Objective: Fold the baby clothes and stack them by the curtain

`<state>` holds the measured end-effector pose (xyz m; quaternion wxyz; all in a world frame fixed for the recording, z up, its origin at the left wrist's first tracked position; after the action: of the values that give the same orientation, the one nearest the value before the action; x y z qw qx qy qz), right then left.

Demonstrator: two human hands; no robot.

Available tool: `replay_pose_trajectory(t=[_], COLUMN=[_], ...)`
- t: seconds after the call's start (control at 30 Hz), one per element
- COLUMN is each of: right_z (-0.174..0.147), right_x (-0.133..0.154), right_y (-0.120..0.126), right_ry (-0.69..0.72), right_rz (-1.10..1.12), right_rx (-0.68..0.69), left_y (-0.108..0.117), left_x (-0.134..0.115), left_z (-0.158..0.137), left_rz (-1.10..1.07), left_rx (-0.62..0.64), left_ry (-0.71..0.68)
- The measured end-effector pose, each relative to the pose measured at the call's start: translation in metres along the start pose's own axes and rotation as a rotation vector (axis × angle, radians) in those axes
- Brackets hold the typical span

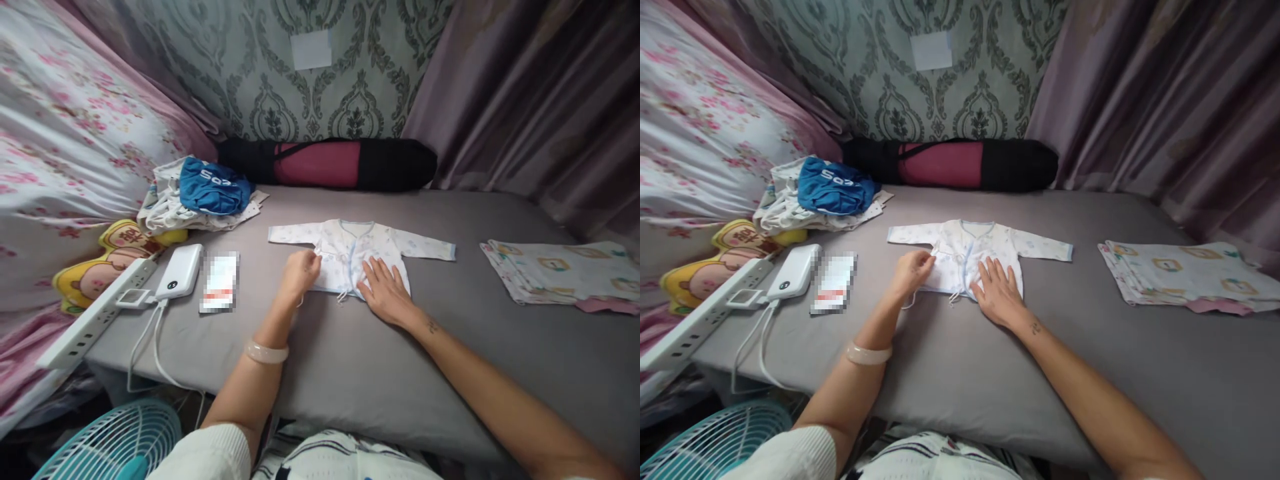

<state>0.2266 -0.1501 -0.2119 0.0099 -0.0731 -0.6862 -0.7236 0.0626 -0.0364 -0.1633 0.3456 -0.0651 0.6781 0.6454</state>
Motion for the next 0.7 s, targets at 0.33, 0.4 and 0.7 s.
replay_pose_trajectory(t=[0.33, 0.4, 0.7], right_z=[-0.048, -0.05, -0.051], right_x=[0.032, 0.033, 0.036], right_y=[0.003, 0.003, 0.006], right_ry=[0.159, 0.163, 0.164], right_rz=[-0.021, -0.018, 0.018], right_rx=[0.005, -0.001, -0.049], left_y=[0.002, 0.003, 0.057], left_x=[0.048, 0.055, 0.103], left_z=[-0.057, -0.066, -0.044], left_rz=[-0.083, -0.09, 0.31], left_rx=[0.329, 0.385, 0.188], left_ry=[-0.078, -0.053, 0.252])
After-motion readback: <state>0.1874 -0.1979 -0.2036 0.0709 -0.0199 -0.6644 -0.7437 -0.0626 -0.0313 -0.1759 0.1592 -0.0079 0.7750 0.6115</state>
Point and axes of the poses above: each hand's wrist, its own z-axis towards the middle knuckle, its own y-axis out of the back of the hand, x = y × z, the point moved 10 cm from there along z, towards the middle knuckle, and after that the axes turned 1 degree about z, right-handed, at the moved point
